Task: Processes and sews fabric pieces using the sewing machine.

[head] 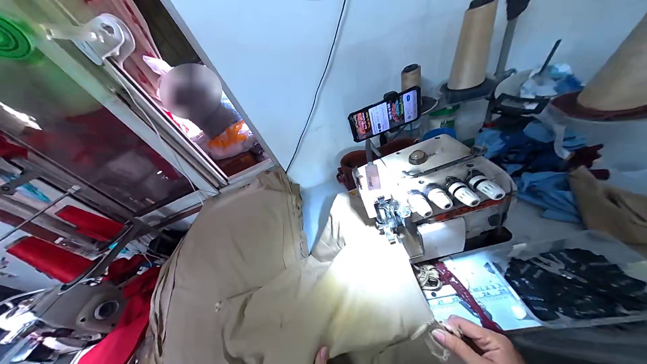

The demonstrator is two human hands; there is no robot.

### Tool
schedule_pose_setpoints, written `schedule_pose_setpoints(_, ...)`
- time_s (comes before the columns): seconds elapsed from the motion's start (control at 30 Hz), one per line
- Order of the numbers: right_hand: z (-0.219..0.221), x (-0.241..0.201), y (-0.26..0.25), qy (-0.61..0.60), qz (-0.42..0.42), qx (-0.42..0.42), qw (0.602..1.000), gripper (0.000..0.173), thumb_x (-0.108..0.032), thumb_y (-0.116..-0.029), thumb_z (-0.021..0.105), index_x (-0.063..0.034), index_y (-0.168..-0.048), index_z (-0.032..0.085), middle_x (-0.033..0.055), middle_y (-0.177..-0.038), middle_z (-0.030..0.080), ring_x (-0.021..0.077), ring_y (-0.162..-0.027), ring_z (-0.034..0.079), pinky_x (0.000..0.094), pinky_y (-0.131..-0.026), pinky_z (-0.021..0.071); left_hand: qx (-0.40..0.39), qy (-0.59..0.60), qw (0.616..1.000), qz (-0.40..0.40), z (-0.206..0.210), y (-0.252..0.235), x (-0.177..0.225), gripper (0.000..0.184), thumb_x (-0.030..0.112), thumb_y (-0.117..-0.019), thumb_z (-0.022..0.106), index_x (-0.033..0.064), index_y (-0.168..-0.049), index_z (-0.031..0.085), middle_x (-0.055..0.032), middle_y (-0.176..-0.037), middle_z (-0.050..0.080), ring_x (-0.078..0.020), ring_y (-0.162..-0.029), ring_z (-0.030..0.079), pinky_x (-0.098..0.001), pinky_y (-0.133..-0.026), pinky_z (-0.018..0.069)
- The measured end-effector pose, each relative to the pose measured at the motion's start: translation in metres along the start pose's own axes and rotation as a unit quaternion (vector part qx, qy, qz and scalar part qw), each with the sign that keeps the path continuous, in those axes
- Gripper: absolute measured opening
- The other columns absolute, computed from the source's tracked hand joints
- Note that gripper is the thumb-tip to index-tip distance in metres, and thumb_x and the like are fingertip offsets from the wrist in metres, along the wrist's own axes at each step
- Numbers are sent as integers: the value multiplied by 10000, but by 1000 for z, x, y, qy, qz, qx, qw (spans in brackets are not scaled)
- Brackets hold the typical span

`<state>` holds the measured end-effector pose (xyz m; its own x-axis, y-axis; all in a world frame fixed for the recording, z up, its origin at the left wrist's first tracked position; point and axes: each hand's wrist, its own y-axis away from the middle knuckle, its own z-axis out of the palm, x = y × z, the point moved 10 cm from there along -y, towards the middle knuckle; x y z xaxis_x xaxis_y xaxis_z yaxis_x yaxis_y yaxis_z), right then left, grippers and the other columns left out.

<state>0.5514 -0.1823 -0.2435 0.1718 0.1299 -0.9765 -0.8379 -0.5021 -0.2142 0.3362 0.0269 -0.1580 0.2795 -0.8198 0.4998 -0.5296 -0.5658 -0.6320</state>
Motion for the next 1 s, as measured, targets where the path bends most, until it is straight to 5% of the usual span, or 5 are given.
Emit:
schedule_pose_setpoints(0.33, 11, -20, -69, 26, -31, 155, 987, 87, -163, -863, 691, -118, -789, 706, -91, -715, 658, -57, -651, 593, 137, -601, 488, -79, -199, 960, 181, 63, -153, 5, 516, 433, -996, 583, -53, -924, 738, -237, -864, 729, -426, -847, 739, -607, -747, 586)
schedule_pose_setpoints(0.43, 16, -17, -85, 2, -12, 172, 985, 144, -128, -852, 674, -144, -711, 647, -101, -637, 593, -41, -577, 540, 151, -545, 440, -220, -118, 961, 116, 96, -176, -16, 433, 377, -990, 642, -7, -1172, 723, -250, -1216, 673, -434, -1184, 628, -605, -1024, 483)
schedule_pose_setpoints(0.6, 18, -14, -86, -26, -20, 192, 981, 203, -90, -857, 680, -142, -678, 599, -102, -594, 532, -41, -534, 485, 136, -508, 390, -81, 94, 991, -44, 80, -122, -37, 365, 207, -961, 620, -39, -1226, 669, -214, -1279, 629, -299, -1155, 631, -425, -936, 556)
schedule_pose_setpoints(0.77, 19, -13, -87, -16, -3, 197, 980, 247, -82, -862, 670, -150, -654, 555, -99, -587, 497, -25, -539, 468, 154, -530, 389, -79, 384, 825, -406, 123, -23, -50, 646, 94, -1026, 544, 14, -1564, 196, -272, -1447, 427, -327, -1182, 587, -466, -891, 561)
schedule_pose_setpoints(1.0, 26, -37, -88, 125, -127, 155, 972, 385, -316, -868, 736, -90, -1178, 711, 57, -1083, 662, 104, -893, 628, 275, -757, 555, -12, 457, 726, -514, 132, -22, -70, 388, 51, -1051, 508, 5, -1412, 374, -102, -960, 592, -133, -712, 605, -264, -635, 530)
